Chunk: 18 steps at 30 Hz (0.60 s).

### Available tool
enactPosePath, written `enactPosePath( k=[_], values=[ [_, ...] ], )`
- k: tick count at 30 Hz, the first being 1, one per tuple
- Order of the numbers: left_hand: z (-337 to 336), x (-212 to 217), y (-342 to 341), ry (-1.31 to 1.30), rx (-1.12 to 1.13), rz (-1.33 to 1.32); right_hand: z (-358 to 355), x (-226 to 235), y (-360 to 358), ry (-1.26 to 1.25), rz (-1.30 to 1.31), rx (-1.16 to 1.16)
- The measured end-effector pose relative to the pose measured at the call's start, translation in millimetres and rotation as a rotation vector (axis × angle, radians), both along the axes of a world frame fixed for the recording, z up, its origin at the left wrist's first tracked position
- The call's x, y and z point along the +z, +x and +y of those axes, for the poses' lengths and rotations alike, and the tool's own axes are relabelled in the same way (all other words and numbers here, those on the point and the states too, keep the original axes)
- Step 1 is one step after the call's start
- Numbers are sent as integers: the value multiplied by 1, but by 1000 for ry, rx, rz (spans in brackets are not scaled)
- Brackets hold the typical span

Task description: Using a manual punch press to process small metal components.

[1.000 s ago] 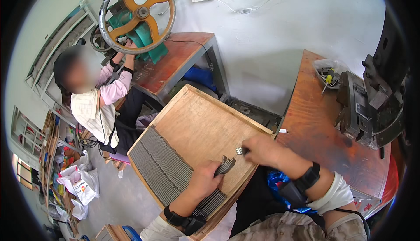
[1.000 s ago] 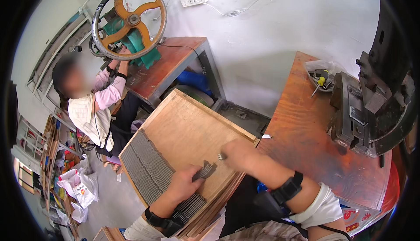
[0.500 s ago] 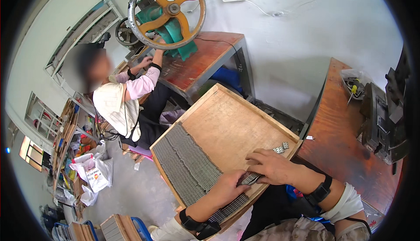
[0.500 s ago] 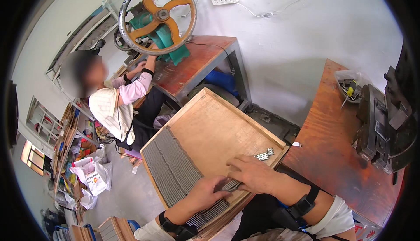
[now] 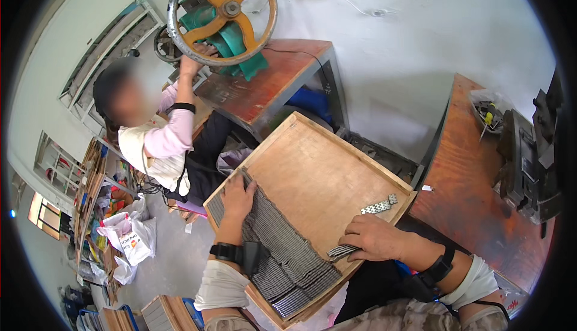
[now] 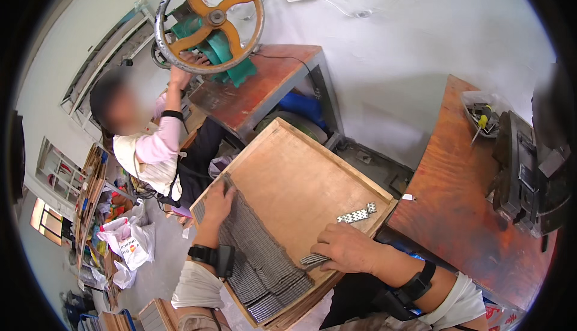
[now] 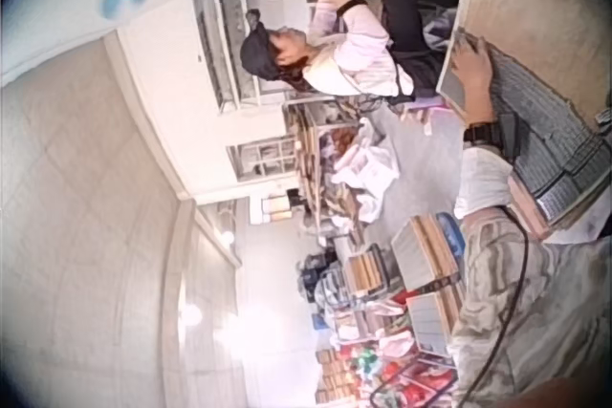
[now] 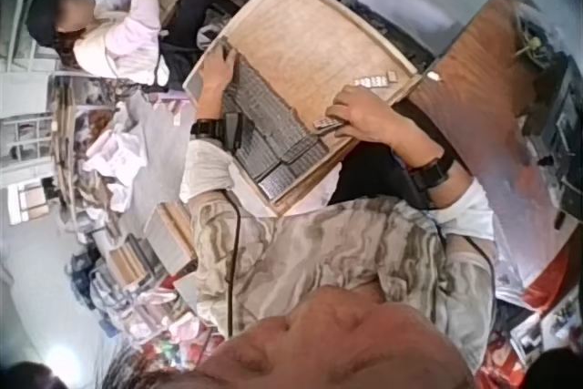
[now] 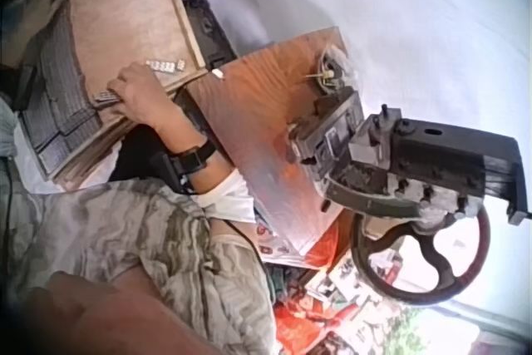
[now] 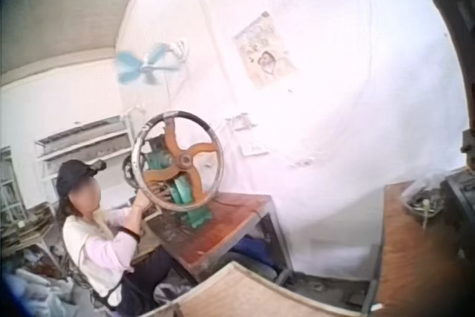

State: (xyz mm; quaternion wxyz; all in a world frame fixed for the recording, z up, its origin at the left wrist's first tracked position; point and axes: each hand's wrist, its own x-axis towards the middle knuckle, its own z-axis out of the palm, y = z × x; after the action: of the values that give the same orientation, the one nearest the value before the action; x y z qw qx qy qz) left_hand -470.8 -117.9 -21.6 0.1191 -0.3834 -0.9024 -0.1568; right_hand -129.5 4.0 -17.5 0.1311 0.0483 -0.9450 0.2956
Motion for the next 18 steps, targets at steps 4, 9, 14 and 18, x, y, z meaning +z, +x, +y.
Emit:
enactPosePath(
  k=[4,9,14,18],
  values=[
    [9,-5,2,-240,-3,-145,4,-4,3,12,29,-31],
    [14,-9,-11,-251,58,-147,0,0,3,26,39,-53],
    [10,-30,-22,-164,-133,-95,-1,-6,5,39,37,-82],
    [16,-15,-42,12,-248,-88,-2,-8,4,23,5,-83]
  ],
)
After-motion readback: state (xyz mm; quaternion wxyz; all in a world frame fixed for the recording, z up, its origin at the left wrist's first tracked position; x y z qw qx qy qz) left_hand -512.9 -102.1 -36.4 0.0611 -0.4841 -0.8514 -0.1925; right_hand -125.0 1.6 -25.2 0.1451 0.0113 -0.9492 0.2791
